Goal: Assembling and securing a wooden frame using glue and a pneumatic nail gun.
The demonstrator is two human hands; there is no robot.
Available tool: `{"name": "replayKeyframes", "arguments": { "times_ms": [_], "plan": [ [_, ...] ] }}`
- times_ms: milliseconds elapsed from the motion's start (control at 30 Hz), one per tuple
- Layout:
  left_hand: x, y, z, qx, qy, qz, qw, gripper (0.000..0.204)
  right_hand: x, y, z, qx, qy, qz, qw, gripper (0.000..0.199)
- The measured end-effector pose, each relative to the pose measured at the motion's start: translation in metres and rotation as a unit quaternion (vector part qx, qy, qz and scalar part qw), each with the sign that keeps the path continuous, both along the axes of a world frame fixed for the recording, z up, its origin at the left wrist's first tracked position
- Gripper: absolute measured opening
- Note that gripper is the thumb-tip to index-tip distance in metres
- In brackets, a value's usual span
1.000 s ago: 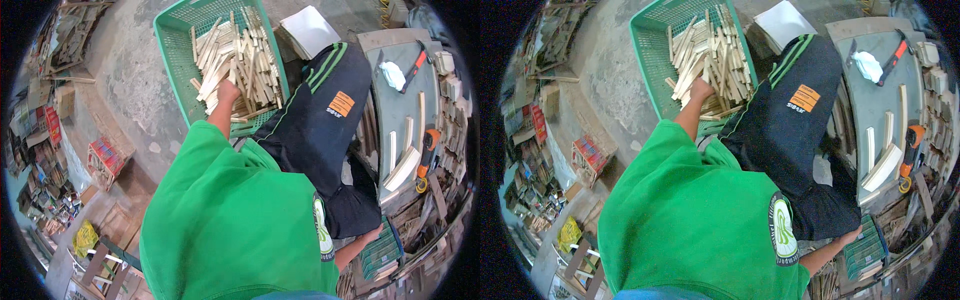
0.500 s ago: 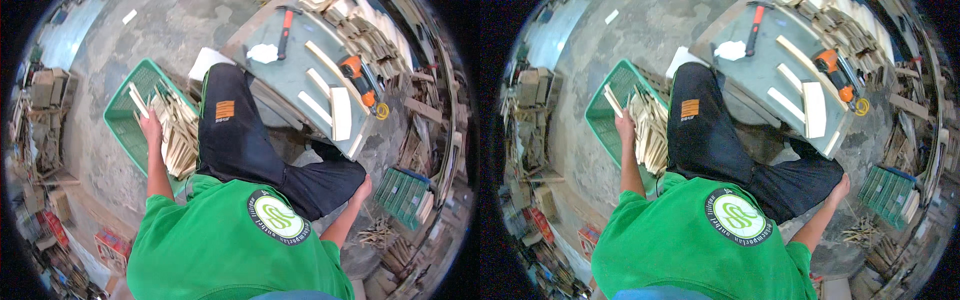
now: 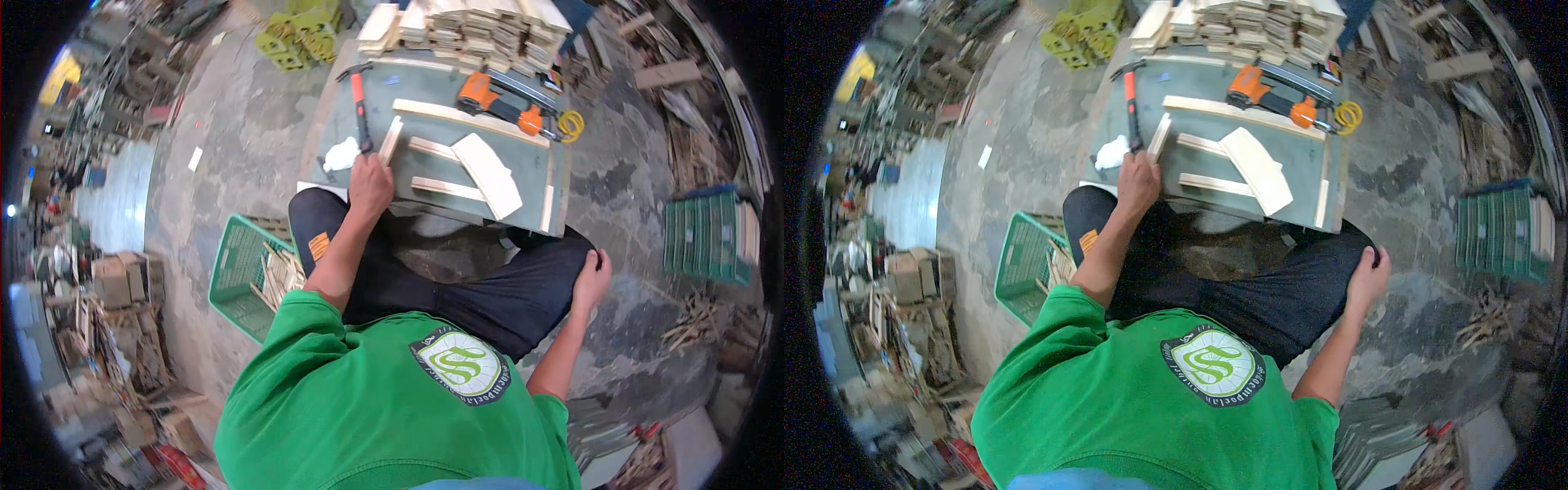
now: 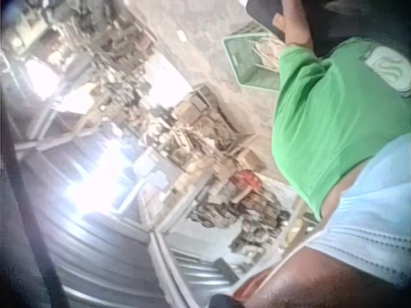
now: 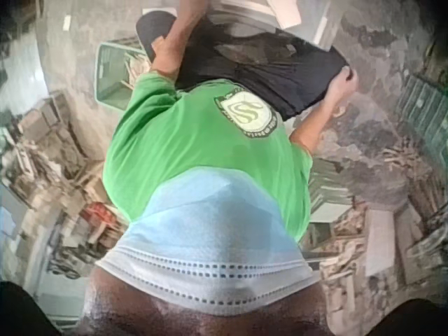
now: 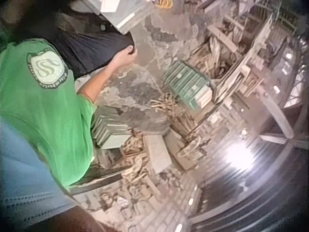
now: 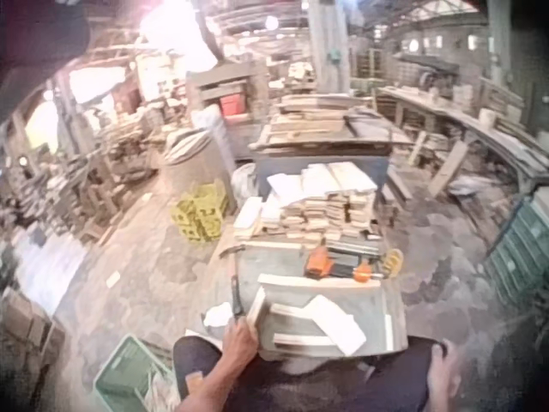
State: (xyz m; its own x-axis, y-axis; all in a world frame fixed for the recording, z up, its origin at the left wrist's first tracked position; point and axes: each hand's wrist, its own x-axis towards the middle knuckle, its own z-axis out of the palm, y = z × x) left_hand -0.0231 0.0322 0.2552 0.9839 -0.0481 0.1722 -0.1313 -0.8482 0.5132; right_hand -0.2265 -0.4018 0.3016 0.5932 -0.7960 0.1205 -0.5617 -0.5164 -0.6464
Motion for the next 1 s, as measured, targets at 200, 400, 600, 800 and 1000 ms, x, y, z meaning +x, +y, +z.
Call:
{"name": "replayKeyframes", "arguments": {
  "times_ms": [200,400,600,800,1000],
  "plan": [
    [0.002,-0.005,0.006,0.131,0.024,0.087,0.987,0.028,0.032,0.07,0.03,-0.175,-0.039,0.237,0.955,0.041],
    [-0.001,0.001,0.009,0.077,-0.013,0.091,0.993,0.037,0.088,0.135,0.03,-0.105,0.006,0.376,0.921,0.062],
    [-0.013,0.016,0.008,0.017,-0.054,0.013,0.998,0.045,0.124,0.157,0.02,-0.08,0.093,0.376,0.918,0.07],
    [-0.013,0.028,0.002,-0.029,-0.051,-0.009,0.998,0.041,0.13,0.161,0.005,-0.073,0.103,0.366,0.922,0.064],
    [-0.009,0.031,0.008,-0.062,-0.024,-0.01,0.998,0.035,0.133,0.148,0.018,-0.012,0.084,0.31,0.947,0.058]
  ]
}}
